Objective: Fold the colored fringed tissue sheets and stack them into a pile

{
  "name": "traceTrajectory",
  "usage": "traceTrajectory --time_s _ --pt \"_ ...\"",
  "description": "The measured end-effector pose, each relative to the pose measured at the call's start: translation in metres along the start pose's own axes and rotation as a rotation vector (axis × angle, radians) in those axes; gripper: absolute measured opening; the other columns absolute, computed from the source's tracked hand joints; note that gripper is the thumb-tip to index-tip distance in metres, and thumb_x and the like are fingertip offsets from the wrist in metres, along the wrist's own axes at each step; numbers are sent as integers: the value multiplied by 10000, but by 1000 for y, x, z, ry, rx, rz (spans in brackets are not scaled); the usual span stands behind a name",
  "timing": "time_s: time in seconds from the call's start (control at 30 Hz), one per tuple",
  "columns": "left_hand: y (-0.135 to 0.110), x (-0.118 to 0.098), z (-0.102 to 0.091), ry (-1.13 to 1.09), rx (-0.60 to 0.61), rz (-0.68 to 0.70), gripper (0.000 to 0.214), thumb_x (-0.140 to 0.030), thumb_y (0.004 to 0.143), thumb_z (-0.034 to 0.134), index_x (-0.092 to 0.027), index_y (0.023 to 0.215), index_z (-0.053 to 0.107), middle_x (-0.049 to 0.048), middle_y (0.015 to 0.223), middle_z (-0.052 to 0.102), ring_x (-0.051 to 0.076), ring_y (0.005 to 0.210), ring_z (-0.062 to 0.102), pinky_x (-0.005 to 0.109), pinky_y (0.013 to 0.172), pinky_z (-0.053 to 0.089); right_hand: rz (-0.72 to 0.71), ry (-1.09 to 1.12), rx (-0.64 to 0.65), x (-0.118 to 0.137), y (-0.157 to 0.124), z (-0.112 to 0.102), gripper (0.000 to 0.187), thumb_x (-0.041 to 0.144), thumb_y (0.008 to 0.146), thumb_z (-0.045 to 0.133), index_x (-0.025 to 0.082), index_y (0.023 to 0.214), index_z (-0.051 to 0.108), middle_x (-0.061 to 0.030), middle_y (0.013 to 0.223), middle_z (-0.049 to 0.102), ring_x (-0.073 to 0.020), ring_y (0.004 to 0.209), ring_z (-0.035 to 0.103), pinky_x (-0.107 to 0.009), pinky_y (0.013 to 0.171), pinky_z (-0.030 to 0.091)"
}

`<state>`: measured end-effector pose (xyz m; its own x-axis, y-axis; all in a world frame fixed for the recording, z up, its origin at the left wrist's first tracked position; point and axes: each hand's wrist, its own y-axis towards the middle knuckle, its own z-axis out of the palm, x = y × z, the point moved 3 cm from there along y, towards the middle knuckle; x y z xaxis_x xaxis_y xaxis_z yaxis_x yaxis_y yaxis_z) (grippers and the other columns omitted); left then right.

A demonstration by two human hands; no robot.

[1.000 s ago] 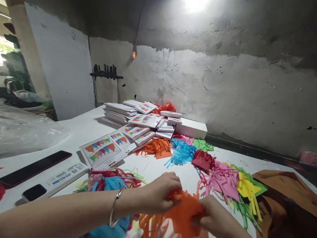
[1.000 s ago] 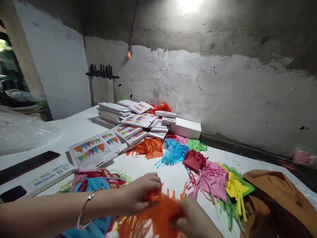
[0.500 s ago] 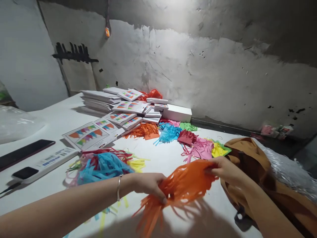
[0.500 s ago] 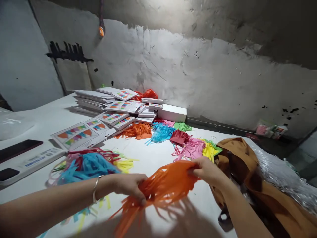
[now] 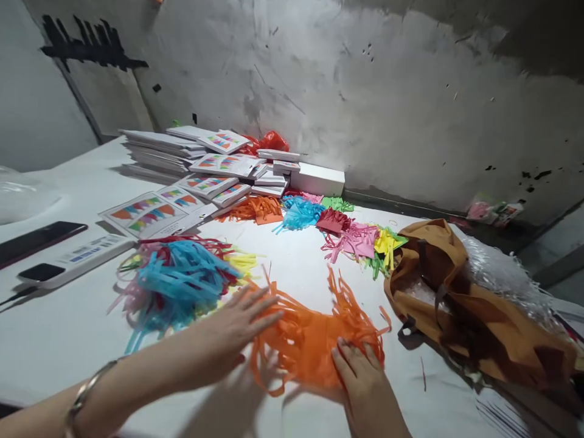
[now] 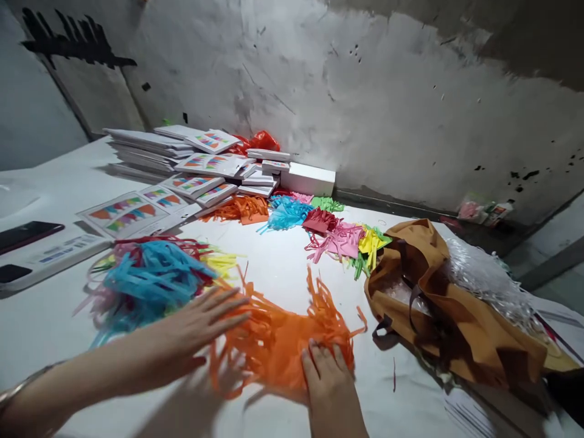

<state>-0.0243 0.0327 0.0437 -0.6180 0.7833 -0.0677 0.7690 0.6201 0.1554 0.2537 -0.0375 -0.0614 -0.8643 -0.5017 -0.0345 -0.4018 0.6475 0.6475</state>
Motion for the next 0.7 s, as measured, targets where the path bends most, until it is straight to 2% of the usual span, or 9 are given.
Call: traceTrajectory --time_s 0.07,0.17,0.27,0.37,0.43,0.5,0.57,0.67,0.7 --pt "4 -38 9 -156 96 123 724 -67 796 587 -246 1484 446 77 1567 449 287 1457 385 442 1218 306 47 -1 91 6 -2 -2 408 162 899 555 208 1296 639 -53 1356 655 -232 1191 630 -397 1114 393" --pt "24 -72 34 -293 175 204 661 -249 907 619 -198 1524 387 106 1574 431 281 1457 386 455 1227 300 42 -42 245 11 3 -12 484 181 894 557 250 1373 576 -25 1433 592 -260 1216 620 -448 1053 456" --pt "40 -72 65 -306 191 154 697 -436 912 660 -138 1498 428 177 1550 445 351 1437 401 534 1199 320 111 -133 341 -3 -11 -16 485 332 907 579 238 1383 564 -71 1464 555 -371 1228 604 -578 980 484" --pt "40 -60 83 -309 181 137 690 -503 901 666 -144 1460 479 171 1543 457 361 1434 404 531 1186 336 347 -249 342 -37 -50 -27 477 411 984 435 218 1413 512 -139 1458 550 -413 1226 597 -683 973 443" --pt "35 -56 85 -301 168 143 624 -476 927 639 -154 1442 496 148 1537 474 353 1423 422 520 1180 344 530 -293 284 -60 -77 -43 476 427 1023 315 204 1409 481 -162 1393 604 -372 1229 608 -632 964 485" --pt "33 -55 82 -296 145 149 563 -455 946 612 -165 1418 515 132 1517 505 343 1402 452 505 1169 358 639 -374 165 -68 -88 -60 408 425 1016 379 215 1332 529 -185 1273 674 -360 1137 663 -536 888 552" --pt "33 -56 79 -295 105 144 476 -391 970 584 -177 1392 534 122 1475 553 323 1368 492 488 1150 379 555 -389 66 -55 -75 -69 359 323 988 496 217 1329 532 -181 1246 687 -354 1113 675 -511 897 551" --pt "37 -57 77 -275 59 144 359 -223 1000 502 -184 1350 568 108 1421 603 294 1319 535 473 1120 399 16 -104 112 -5 -26 -54 393 263 965 539 130 1334 561 -167 1278 680 -315 1190 646 -464 981 533" --pt "37 -57 78 -262 48 154 343 -193 1001 481 -180 1327 586 106 1411 611 292 1308 541 471 1111 399 -24 -63 108 8 -11 -47 369 262 960 549 115 1295 595 -165 1314 661 -326 1229 621 -476 1011 512"
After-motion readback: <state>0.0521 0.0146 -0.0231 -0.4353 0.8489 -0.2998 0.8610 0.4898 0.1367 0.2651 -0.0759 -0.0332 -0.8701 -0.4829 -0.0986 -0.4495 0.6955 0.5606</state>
